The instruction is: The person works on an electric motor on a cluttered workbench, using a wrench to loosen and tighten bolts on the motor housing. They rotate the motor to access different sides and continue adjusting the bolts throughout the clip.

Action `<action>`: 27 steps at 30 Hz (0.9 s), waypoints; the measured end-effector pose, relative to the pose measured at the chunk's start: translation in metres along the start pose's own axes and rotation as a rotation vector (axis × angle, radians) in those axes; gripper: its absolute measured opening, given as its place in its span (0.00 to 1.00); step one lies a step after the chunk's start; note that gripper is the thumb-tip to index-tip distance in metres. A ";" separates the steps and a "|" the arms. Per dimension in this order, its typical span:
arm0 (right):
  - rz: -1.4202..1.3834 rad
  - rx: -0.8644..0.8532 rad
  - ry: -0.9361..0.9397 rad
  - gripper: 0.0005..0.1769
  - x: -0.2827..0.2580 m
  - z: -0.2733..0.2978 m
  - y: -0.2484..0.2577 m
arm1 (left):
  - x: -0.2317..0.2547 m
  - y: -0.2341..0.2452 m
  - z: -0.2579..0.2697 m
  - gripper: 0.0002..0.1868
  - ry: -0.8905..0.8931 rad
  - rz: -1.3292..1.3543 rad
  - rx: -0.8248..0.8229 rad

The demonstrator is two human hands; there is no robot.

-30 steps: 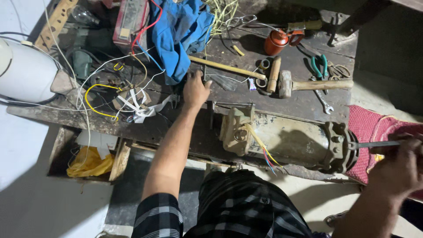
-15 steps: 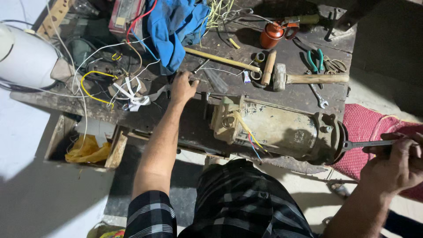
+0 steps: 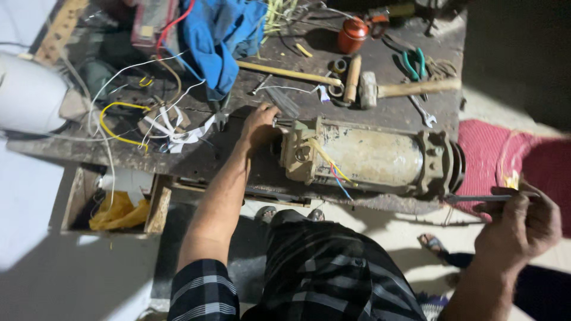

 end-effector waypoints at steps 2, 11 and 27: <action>0.005 0.017 -0.025 0.06 0.006 0.022 0.006 | -0.011 -0.009 0.001 0.25 0.024 -0.009 -0.032; 0.072 0.142 -0.104 0.08 -0.004 0.131 -0.030 | -0.021 0.032 0.023 0.17 -0.099 -0.015 -0.004; 0.044 0.161 -0.474 0.08 0.052 0.193 -0.062 | -0.041 0.081 0.202 0.06 0.969 1.152 0.201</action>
Point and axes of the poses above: each hand's wrist, its own z-axis away from the middle knuckle, its own y-axis out of the back of the hand, x = y × z, the point moved 8 cm from there along -z, towards the middle knuckle, and after that the axes turned 15 degrees about x, right-handed, at the moved point
